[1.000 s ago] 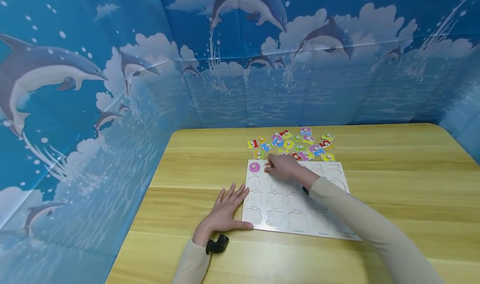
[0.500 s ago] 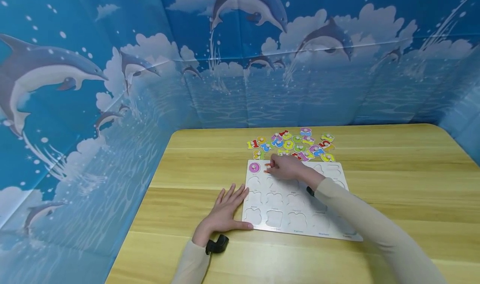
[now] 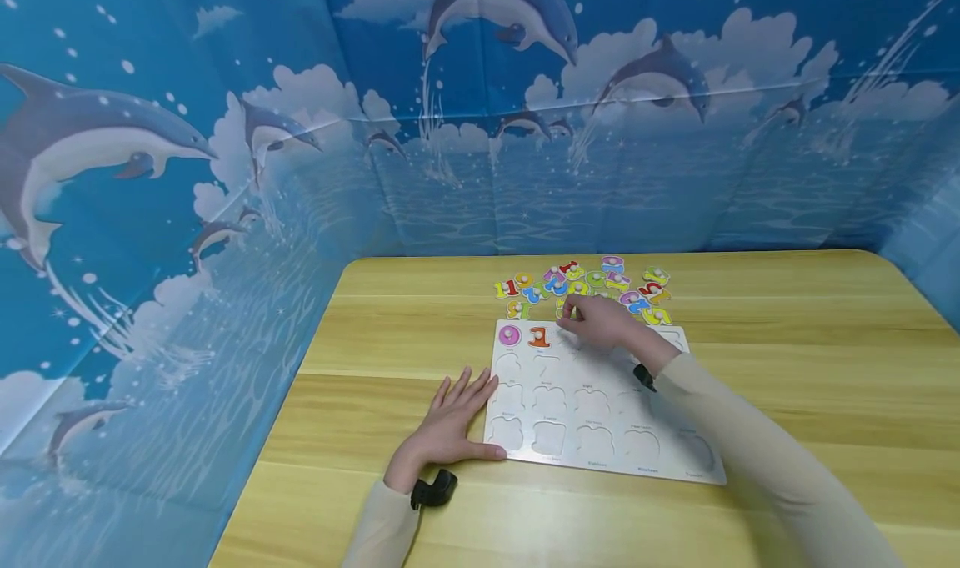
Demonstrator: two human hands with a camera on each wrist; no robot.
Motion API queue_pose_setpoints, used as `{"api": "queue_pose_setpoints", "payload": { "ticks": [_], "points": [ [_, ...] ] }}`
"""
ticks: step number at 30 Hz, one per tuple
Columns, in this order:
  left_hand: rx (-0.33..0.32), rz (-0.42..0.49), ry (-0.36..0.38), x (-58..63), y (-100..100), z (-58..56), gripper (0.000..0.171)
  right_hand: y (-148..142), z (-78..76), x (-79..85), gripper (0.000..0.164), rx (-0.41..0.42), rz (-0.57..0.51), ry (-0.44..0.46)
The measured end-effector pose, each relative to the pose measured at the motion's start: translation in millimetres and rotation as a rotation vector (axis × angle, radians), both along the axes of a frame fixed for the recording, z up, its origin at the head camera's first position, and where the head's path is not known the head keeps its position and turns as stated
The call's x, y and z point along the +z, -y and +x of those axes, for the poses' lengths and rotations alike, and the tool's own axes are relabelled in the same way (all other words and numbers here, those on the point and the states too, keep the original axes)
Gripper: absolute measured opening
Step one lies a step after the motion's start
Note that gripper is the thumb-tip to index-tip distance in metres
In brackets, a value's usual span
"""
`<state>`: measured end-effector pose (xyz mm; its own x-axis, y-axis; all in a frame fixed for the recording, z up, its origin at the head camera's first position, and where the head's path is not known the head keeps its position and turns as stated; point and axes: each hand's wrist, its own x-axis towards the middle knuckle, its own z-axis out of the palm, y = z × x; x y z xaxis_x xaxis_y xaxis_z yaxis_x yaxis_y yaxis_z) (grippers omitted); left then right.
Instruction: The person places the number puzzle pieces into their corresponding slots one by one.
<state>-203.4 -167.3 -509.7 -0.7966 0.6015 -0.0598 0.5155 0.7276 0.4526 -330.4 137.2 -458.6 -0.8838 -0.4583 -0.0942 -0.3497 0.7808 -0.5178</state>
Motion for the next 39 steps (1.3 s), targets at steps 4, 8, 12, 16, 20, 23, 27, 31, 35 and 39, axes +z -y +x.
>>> {"api": "queue_pose_setpoints", "payload": {
  "ticks": [4,8,12,16,20,23,27,31,35,39],
  "points": [
    [-0.001,0.004,-0.007,-1.0,0,-0.3,0.104,-13,-1.0,8.1,0.018,-0.049,-0.028,-0.016],
    [0.000,0.001,-0.003,-2.3,0,-0.4,0.104,-26,-2.9,14.1,0.018,-0.086,-0.042,-0.036],
    [0.002,0.001,0.005,-3.4,0,-0.4,0.104,-38,-3.8,19.3,0.019,-0.112,-0.044,-0.065],
    [0.000,0.002,0.008,-4.6,-1,-0.2,0.104,-49,-4.4,23.5,0.022,-0.149,-0.042,-0.063],
    [-0.002,-0.001,0.007,-5.8,-1,0.4,0.104,-61,-4.4,28.5,0.026,-0.172,-0.030,-0.059],
    [-0.001,0.002,0.005,-5.7,-1,0.8,0.104,-71,-4.4,32.5,0.028,-0.193,-0.022,-0.045],
    [0.002,0.009,0.006,-4.8,-1,0.7,0.104,-85,-5.7,36.5,0.032,-0.217,-0.031,-0.038],
    [0.004,0.007,-0.001,-4.4,-1,0.2,0.104,-99,-7.8,39.9,0.037,-0.225,-0.044,-0.060],
    [0.003,0.005,-0.003,-3.2,0,0.3,0.105,-109,-9.6,42.3,0.037,-0.245,-0.064,-0.080],
    [0.001,0.023,-0.003,-1.2,1,0.7,0.104,-116,-10.6,43.9,0.037,-0.273,-0.064,-0.091]
  ]
}}
